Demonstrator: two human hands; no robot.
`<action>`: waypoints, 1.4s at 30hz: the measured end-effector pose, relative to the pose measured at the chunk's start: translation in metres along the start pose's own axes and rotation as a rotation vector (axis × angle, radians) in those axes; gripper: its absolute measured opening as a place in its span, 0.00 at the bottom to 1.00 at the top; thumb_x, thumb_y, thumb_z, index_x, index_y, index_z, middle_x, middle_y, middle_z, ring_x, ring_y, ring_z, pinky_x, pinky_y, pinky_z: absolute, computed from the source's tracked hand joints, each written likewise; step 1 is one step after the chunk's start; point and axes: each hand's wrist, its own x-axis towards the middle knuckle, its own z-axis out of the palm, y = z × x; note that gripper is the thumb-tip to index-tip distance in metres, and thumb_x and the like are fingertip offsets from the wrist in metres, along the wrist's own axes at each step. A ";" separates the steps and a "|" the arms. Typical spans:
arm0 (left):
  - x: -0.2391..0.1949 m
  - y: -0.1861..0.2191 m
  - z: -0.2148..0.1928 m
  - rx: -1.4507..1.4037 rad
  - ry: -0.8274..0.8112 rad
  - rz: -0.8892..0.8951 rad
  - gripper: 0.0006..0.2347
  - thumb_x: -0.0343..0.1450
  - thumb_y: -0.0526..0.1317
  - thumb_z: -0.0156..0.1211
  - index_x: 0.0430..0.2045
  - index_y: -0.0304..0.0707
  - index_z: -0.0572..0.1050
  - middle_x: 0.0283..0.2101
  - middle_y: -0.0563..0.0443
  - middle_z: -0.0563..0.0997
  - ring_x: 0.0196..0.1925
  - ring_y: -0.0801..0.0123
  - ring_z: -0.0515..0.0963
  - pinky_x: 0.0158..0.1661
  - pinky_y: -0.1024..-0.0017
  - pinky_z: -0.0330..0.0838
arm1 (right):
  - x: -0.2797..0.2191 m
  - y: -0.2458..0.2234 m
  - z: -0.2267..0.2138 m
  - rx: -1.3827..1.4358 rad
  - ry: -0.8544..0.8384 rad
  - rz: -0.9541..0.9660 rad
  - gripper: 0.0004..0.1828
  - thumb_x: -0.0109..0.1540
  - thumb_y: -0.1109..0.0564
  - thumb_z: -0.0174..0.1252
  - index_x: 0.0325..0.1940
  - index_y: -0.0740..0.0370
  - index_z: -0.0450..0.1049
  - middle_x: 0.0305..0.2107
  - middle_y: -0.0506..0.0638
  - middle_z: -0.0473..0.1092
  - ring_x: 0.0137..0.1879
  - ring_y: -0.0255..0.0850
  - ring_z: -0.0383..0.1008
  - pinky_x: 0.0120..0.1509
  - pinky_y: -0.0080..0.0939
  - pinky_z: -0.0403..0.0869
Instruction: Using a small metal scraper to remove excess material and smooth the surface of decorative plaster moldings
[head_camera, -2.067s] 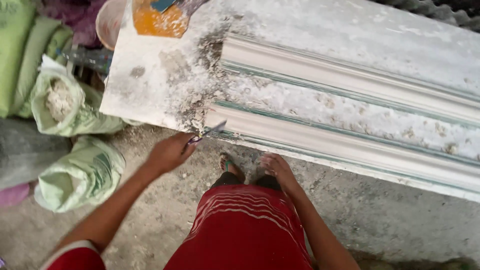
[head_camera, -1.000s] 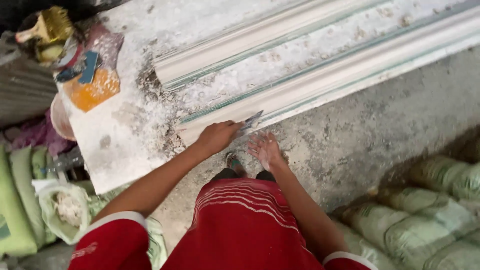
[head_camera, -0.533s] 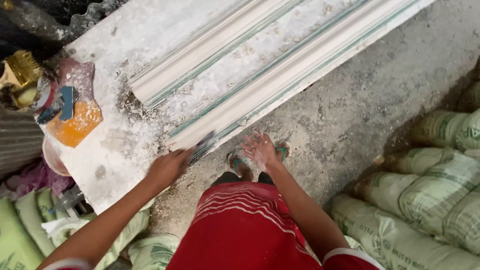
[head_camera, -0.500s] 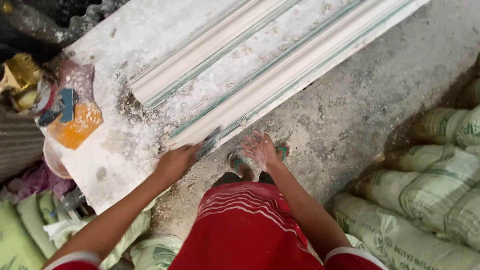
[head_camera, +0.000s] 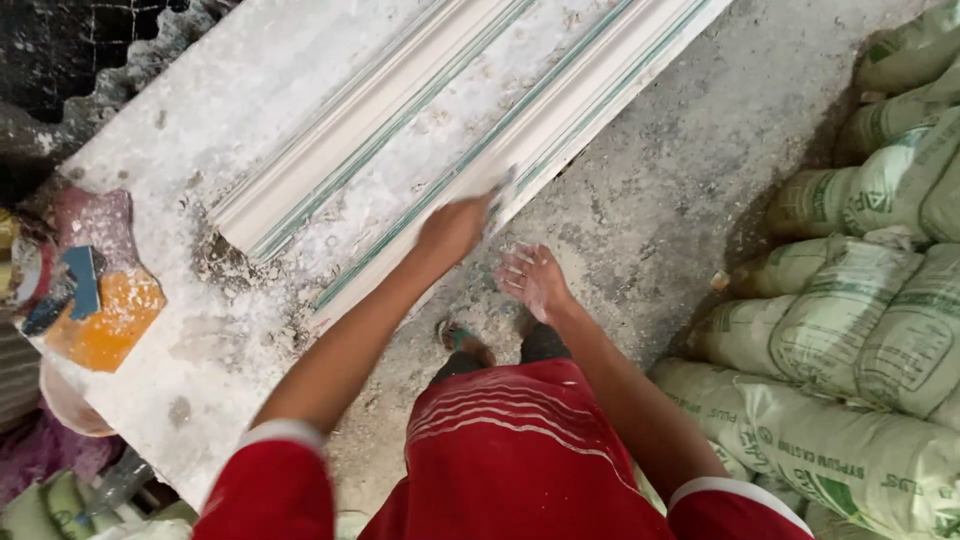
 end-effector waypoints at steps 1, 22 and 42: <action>-0.024 -0.018 -0.001 0.007 -0.006 -0.004 0.18 0.78 0.40 0.43 0.63 0.37 0.70 0.52 0.33 0.80 0.53 0.37 0.80 0.56 0.39 0.72 | 0.000 -0.002 -0.001 0.009 -0.003 0.004 0.32 0.67 0.34 0.43 0.70 0.48 0.58 0.66 0.56 0.64 0.67 0.58 0.69 0.69 0.62 0.69; 0.151 0.038 0.038 0.331 0.019 -0.178 0.16 0.77 0.42 0.48 0.59 0.46 0.75 0.52 0.43 0.83 0.54 0.47 0.82 0.52 0.46 0.76 | 0.079 -0.135 -0.053 0.014 -0.057 0.073 0.41 0.69 0.31 0.34 0.79 0.55 0.44 0.76 0.59 0.49 0.78 0.65 0.51 0.77 0.70 0.56; 0.034 0.078 0.037 0.998 -0.320 -0.213 0.34 0.69 0.28 0.55 0.72 0.51 0.51 0.74 0.49 0.55 0.47 0.46 0.83 0.40 0.56 0.89 | 0.147 -0.316 -0.121 0.074 -0.136 0.099 0.44 0.70 0.31 0.36 0.82 0.57 0.37 0.78 0.67 0.35 0.82 0.65 0.39 0.82 0.65 0.46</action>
